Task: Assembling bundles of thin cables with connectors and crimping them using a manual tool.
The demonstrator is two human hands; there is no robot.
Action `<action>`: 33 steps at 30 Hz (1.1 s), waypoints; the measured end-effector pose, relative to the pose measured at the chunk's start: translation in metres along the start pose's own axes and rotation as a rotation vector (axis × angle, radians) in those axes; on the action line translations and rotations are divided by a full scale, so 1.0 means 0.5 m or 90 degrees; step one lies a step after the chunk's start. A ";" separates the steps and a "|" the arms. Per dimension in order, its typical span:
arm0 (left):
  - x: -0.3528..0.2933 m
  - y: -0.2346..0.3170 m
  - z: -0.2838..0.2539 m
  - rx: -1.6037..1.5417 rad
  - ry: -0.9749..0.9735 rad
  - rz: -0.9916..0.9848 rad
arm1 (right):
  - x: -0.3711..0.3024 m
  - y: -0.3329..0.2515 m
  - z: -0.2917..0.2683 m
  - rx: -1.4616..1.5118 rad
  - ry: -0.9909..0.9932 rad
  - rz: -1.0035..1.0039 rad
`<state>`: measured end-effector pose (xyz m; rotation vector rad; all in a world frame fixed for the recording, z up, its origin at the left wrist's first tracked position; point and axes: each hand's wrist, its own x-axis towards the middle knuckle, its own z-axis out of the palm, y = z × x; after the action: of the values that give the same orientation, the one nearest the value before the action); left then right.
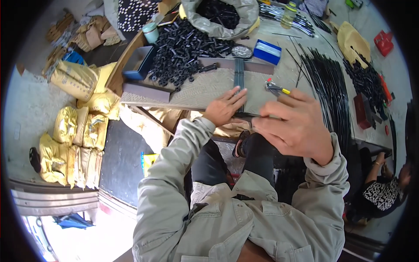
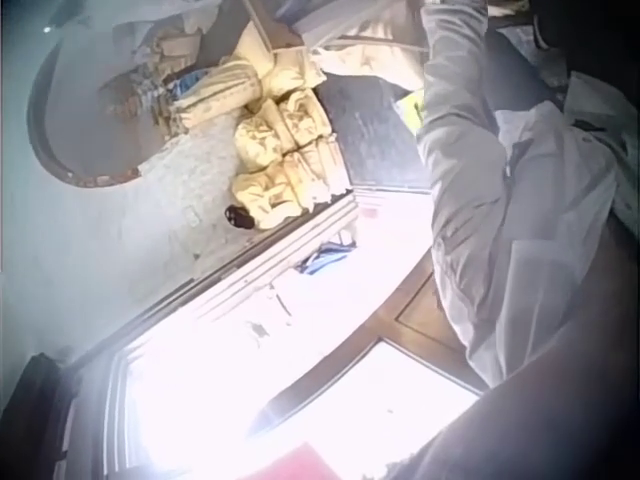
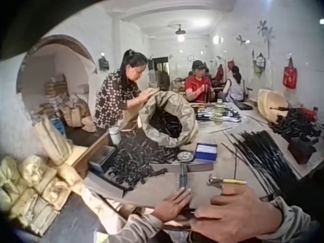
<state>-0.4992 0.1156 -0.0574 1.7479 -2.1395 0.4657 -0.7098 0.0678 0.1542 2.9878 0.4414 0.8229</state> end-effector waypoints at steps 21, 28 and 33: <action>-0.047 0.231 -0.222 -0.284 0.219 -0.037 | -0.311 -0.312 -0.189 0.241 -0.104 0.141; -0.093 -0.022 -0.394 0.206 -0.071 0.034 | -0.382 -0.190 0.011 0.607 -0.093 0.373; -0.037 0.074 -0.305 0.384 -0.386 0.183 | -0.420 -0.204 0.496 0.794 -0.422 0.317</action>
<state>-0.5238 0.2082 0.0684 2.0924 -2.9297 0.8052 -0.7850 0.1241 -0.1732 4.2177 0.1780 -0.8997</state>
